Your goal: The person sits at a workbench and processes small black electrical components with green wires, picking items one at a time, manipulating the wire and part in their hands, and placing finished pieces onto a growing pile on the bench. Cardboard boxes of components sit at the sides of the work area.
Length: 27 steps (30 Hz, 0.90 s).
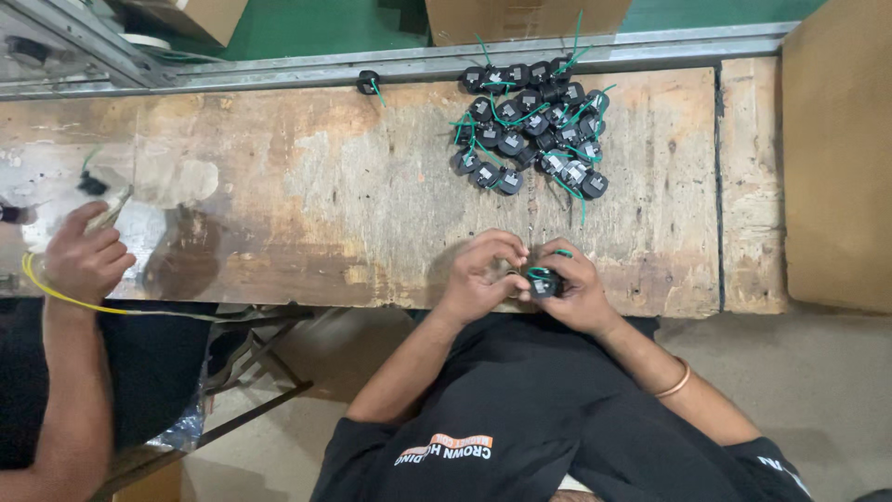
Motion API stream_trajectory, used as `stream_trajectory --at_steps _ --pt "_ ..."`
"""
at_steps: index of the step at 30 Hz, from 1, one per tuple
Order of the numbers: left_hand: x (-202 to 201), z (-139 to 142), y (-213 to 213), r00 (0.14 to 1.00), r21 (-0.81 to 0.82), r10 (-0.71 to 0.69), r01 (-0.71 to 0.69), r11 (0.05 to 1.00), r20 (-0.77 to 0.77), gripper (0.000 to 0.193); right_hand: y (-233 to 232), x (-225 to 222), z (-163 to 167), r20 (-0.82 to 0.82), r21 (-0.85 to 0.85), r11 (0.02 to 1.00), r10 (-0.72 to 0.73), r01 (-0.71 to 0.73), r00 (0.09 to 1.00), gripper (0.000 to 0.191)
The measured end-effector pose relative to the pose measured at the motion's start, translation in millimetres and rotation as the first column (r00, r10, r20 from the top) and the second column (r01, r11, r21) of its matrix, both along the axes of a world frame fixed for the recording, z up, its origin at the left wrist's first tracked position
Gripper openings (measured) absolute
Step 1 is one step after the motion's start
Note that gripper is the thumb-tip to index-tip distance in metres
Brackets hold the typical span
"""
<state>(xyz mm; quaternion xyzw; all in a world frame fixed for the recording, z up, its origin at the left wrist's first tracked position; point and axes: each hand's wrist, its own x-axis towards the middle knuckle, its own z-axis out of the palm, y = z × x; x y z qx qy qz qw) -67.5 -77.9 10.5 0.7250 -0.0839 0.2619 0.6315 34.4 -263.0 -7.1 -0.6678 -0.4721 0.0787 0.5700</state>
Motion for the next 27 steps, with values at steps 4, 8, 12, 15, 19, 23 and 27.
stream_trajectory --at_steps 4,8,12,15,19,23,27 --pt "8 13 42 0.908 0.076 0.419 -0.419 0.905 0.015 0.012 -8 1 0 -0.275 0.074 0.997 -0.001 0.022 0.961 0.035" --pt "44 24 121 0.645 0.316 0.760 -0.741 0.593 0.086 0.042 -7 -1 3 -0.106 0.031 0.999 0.040 -0.037 0.994 0.033" --pt "83 27 197 0.604 0.634 0.712 -0.717 0.291 0.357 0.043 -1 -2 5 -0.036 -0.031 0.994 0.101 -0.102 0.994 0.033" --pt "96 23 219 0.626 0.619 0.720 -0.702 0.353 0.300 0.020 -1 0 6 -0.018 -0.025 0.998 0.061 -0.062 0.998 0.035" --pt "81 24 201 0.627 0.435 0.713 -0.762 0.479 0.315 0.014 -3 3 7 -0.037 -0.014 1.000 0.021 -0.022 0.999 0.039" --pt "50 32 123 0.768 0.260 0.582 -0.640 0.724 0.269 0.017 -2 1 7 -0.122 0.000 0.999 -0.042 0.042 0.992 0.052" --pt "23 38 27 0.959 0.348 0.174 -0.245 0.905 0.222 0.023 0 0 3 -0.043 -0.038 0.994 -0.105 0.104 0.993 0.062"
